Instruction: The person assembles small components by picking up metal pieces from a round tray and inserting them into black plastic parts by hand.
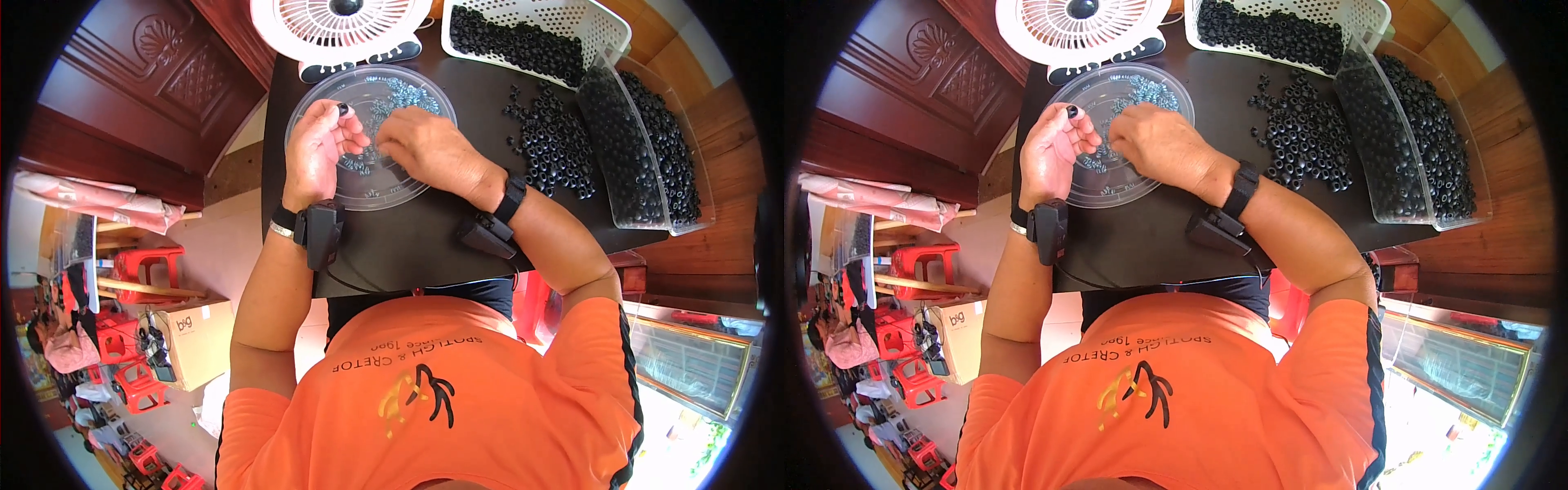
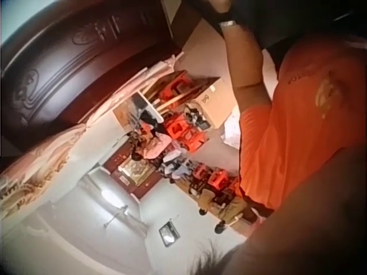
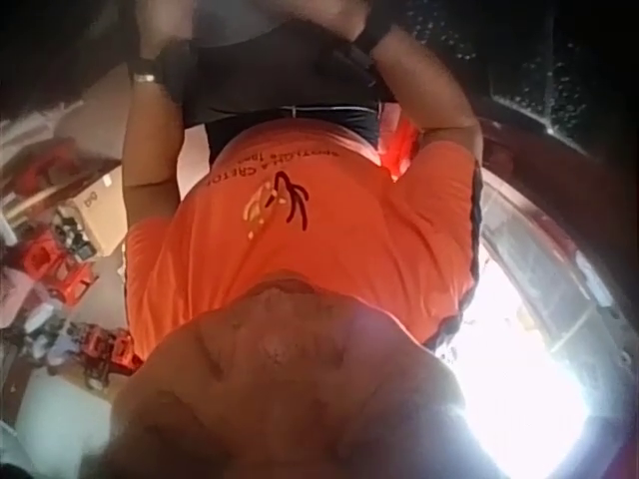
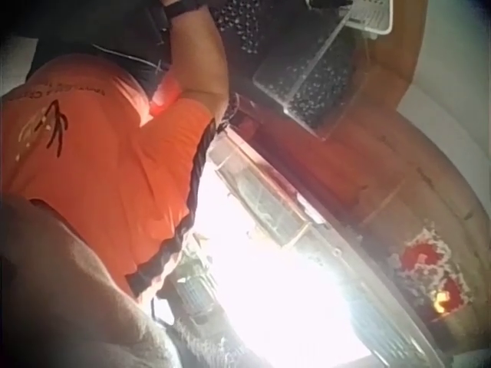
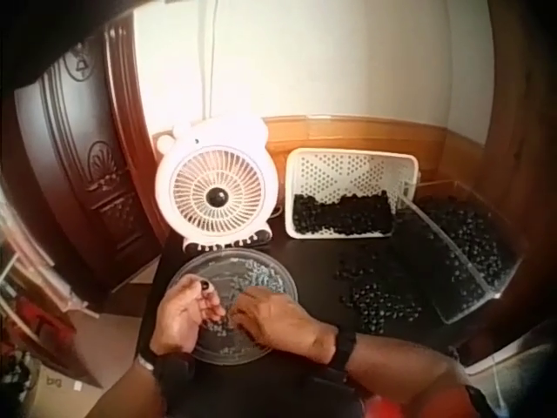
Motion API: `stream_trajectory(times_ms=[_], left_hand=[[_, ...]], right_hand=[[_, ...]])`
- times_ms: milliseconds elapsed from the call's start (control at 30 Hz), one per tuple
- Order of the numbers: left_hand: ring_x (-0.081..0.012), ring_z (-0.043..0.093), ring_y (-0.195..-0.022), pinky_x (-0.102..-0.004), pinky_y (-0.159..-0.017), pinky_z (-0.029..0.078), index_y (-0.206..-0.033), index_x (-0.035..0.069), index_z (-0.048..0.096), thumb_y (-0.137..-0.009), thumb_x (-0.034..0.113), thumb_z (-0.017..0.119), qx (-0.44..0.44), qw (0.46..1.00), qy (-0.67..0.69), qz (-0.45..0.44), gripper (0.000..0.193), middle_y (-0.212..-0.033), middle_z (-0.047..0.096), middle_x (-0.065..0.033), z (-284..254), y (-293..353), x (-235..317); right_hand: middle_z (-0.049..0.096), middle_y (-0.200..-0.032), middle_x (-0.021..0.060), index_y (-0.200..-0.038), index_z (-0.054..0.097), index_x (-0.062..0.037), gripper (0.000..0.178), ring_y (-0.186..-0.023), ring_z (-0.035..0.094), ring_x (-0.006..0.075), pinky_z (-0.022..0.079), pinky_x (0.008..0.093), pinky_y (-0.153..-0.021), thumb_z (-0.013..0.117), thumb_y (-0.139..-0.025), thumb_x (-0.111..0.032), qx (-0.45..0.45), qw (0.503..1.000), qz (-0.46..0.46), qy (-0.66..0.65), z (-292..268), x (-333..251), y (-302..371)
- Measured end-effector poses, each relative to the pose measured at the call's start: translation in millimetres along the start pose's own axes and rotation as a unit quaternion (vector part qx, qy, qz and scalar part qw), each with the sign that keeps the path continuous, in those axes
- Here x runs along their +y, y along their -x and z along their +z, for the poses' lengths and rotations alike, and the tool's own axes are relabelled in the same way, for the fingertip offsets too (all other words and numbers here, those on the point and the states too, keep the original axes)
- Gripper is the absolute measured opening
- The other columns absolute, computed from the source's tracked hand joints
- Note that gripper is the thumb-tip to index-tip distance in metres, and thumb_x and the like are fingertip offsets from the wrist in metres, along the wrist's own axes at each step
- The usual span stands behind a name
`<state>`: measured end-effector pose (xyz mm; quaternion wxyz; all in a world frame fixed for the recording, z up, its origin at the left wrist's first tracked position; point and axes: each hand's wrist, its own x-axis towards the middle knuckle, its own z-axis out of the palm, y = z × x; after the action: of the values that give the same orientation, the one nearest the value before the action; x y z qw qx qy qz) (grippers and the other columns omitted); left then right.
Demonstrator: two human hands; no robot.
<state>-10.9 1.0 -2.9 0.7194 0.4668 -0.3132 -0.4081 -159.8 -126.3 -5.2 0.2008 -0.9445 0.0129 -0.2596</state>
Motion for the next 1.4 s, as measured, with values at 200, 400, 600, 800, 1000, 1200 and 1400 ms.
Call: stream_trajectory(times_ms=[200, 400, 600, 800, 1000, 1200, 1400], left_hand=[[-0.0165, 0.060, -0.074, -0.0282, -0.068, 0.046, -0.096, 0.005, 0.055, -0.094, 0.023, 0.049, -0.049, 0.998, -0.039, -0.018, 0.019, -0.087, 0.060, -0.0060, 12.1, 3.7, 0.0], [-0.0142, 0.057, -0.089, -0.0275, -0.077, 0.045, -0.103, 0.002, 0.056, -0.096, 0.020, 0.048, -0.107, 0.946, -0.300, 0.056, 0.020, -0.103, 0.058, -0.0052, 22.0, 11.3, -5.4], [-0.0141, 0.051, -0.079, -0.0270, -0.074, 0.043, -0.095, 0.001, 0.056, -0.090, 0.011, 0.056, -0.142, 0.929, -0.326, 0.106, 0.011, -0.089, 0.054, -0.0052, 32.3, 13.2, -7.4], [-0.0132, 0.052, -0.078, -0.0264, -0.073, 0.043, -0.095, 0.001, 0.056, -0.090, 0.011, 0.056, -0.169, 0.911, -0.359, 0.113, 0.011, -0.089, 0.054, -0.0049, 28.7, 12.8, -8.5], [-0.0123, 0.055, -0.078, -0.0261, -0.073, 0.045, -0.096, 0.002, 0.056, -0.095, 0.018, 0.050, -0.155, 0.960, -0.230, 0.037, 0.018, -0.088, 0.057, -0.0046, 28.4, 12.7, -6.6], [-0.0135, 0.056, -0.080, -0.0272, -0.076, 0.045, -0.100, 0.002, 0.055, -0.096, 0.020, 0.049, -0.137, 0.970, -0.194, 0.057, 0.019, -0.088, 0.058, -0.0060, 18.8, 10.1, -5.8], [-0.0161, 0.056, -0.084, -0.0295, -0.079, 0.045, -0.098, -0.001, 0.055, -0.095, 0.028, 0.049, -0.161, 0.947, -0.270, 0.070, 0.029, -0.093, 0.057, -0.0074, 32.4, 14.5, 0.0]], right_hand=[[0.064, -0.078, 0.0047, -0.089, 0.063, -0.0001, 0.014, -0.070, 0.059, 0.0137, 0.047, 0.0284, -0.064, 0.063, -0.087, -0.014, 0.016, 0.907, 0.195, -0.372, -17.7, 20.2, 0.1], [0.060, -0.079, -0.0004, -0.095, 0.061, -0.0006, 0.014, -0.070, 0.052, 0.0069, 0.043, 0.0217, -0.064, 0.063, -0.089, -0.014, -0.029, 0.843, 0.221, -0.489, -26.2, 20.1, -1.3], [0.059, -0.077, 0.0000, -0.097, 0.058, -0.0012, 0.014, -0.068, 0.052, 0.0068, 0.042, 0.0212, -0.061, 0.062, -0.090, -0.013, -0.063, 0.847, 0.226, -0.477, -24.3, 23.6, 0.2], [0.059, -0.078, 0.0003, -0.098, 0.058, -0.0010, 0.015, -0.070, 0.053, 0.0071, 0.043, 0.0217, -0.061, 0.061, -0.090, -0.014, -0.089, 0.858, 0.222, -0.454, -27.0, 21.0, -0.3], [0.058, -0.076, -0.0004, -0.098, 0.058, -0.0022, 0.018, -0.068, 0.051, 0.0072, 0.042, 0.0225, -0.061, 0.060, -0.092, -0.019, -0.063, 0.858, 0.212, -0.464, -23.8, 17.8, 0.8], [0.054, -0.069, -0.0007, -0.087, 0.060, -0.0045, 0.028, -0.063, 0.048, 0.0072, 0.041, 0.0231, -0.057, 0.054, -0.096, -0.030, -0.093, 0.877, 0.268, -0.387, -39.3, 8.7, -4.0], [0.051, -0.065, -0.0015, -0.077, 0.058, -0.0051, 0.039, -0.061, 0.047, 0.0070, 0.040, 0.0225, -0.055, 0.050, -0.097, -0.037, -0.092, 0.885, 0.241, -0.386, -22.3, 15.0, -0.1]])
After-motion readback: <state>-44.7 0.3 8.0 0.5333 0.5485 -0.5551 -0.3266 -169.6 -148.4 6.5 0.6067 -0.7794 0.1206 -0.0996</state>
